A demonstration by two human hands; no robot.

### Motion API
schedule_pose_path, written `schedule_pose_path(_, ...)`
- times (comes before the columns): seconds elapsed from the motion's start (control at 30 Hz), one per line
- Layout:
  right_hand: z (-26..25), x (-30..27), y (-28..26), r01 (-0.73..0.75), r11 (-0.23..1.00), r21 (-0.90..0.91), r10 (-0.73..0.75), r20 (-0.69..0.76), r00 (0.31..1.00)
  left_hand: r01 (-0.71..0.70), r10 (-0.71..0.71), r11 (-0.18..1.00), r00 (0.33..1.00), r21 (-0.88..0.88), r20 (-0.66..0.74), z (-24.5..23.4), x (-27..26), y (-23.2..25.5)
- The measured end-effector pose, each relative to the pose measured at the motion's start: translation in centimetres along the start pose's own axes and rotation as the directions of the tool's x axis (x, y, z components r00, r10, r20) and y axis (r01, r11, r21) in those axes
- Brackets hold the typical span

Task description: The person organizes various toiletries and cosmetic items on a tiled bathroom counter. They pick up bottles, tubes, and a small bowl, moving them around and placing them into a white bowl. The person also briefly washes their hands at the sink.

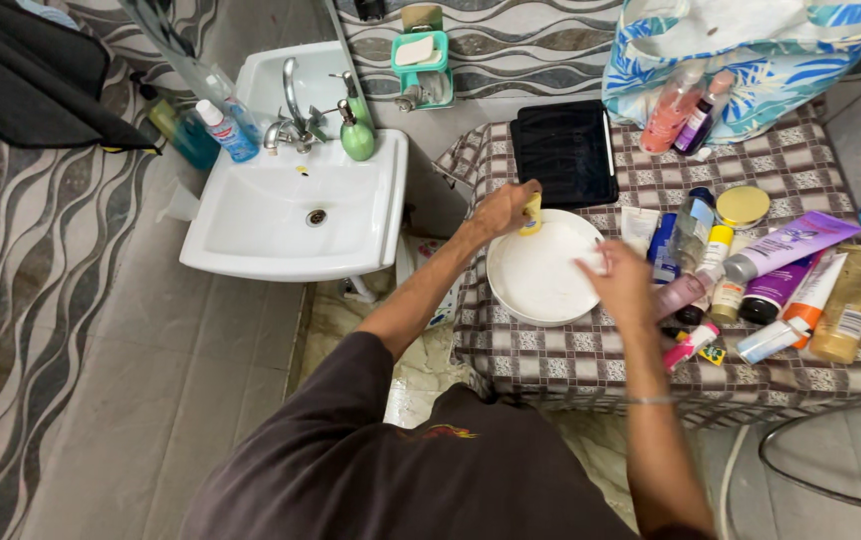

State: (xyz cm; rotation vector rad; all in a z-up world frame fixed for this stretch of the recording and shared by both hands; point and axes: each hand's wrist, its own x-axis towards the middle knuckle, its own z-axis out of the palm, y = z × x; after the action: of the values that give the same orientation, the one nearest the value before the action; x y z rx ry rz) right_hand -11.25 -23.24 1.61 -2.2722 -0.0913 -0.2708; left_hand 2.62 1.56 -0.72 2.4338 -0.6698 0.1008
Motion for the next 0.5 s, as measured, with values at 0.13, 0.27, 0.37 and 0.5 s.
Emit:
schedule_pose_path(0.13, 5.7, 2.2, -3.6, 0.076, 0.992, -0.104, -0.027, 0.404, 0.914, 0.008, -0.01, 0.997, 1.0, -0.082, -0.017, -0.6, -1.2, -0.3)
schedule_pose_path(0.27, 9.2, 3.5, -3.4, 0.124, 0.979, -0.165, -0.027, 0.493, 0.87, 0.01, -0.021, 0.989, 0.998, -0.151, -0.068, -0.6, -2.3, -1.2)
schedule_pose_path(0.37, 10.6, 4.1, -1.7, 0.057, 0.987, -0.15, 0.03, 0.519, 0.854, -0.023, 0.006, 0.982, 0.996, -0.187, -0.087, 0.2, -2.7, -2.5)
schedule_pose_path(0.5, 11.6, 4.4, 0.0, -0.066, 0.995, -0.071, 0.094, 0.517, 0.851, 0.065, -0.065, 0.979, 0.998, -0.191, 0.005, 0.8, -3.5, -4.0)
